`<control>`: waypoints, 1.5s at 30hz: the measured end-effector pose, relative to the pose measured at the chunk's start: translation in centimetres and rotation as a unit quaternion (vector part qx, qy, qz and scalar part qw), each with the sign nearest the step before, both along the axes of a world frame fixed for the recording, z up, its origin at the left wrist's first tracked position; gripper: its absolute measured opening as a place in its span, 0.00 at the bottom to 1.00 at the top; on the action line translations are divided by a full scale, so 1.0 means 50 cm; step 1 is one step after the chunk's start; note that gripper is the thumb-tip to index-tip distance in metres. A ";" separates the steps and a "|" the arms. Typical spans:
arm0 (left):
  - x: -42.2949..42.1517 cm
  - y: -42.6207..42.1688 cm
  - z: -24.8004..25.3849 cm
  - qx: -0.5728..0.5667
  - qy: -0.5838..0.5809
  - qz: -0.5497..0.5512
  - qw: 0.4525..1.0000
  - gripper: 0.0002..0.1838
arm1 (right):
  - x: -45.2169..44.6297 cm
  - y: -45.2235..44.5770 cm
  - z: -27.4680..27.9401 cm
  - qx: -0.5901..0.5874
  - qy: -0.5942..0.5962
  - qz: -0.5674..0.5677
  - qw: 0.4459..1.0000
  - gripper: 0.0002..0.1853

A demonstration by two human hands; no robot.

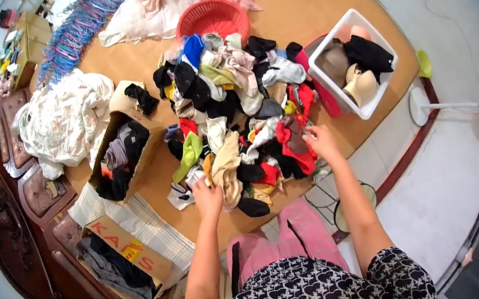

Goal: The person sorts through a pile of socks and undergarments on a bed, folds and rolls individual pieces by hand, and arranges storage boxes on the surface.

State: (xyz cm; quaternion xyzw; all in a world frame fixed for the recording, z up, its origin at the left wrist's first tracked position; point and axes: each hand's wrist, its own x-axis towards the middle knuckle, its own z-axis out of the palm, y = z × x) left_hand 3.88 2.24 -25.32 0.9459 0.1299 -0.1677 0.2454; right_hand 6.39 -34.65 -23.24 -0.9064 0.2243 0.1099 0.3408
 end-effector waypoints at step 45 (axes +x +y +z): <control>0.346 -0.030 -0.040 -0.028 -0.230 -0.036 0.972 0.29 | 0.490 0.268 -0.258 0.014 0.001 0.152 0.988 0.41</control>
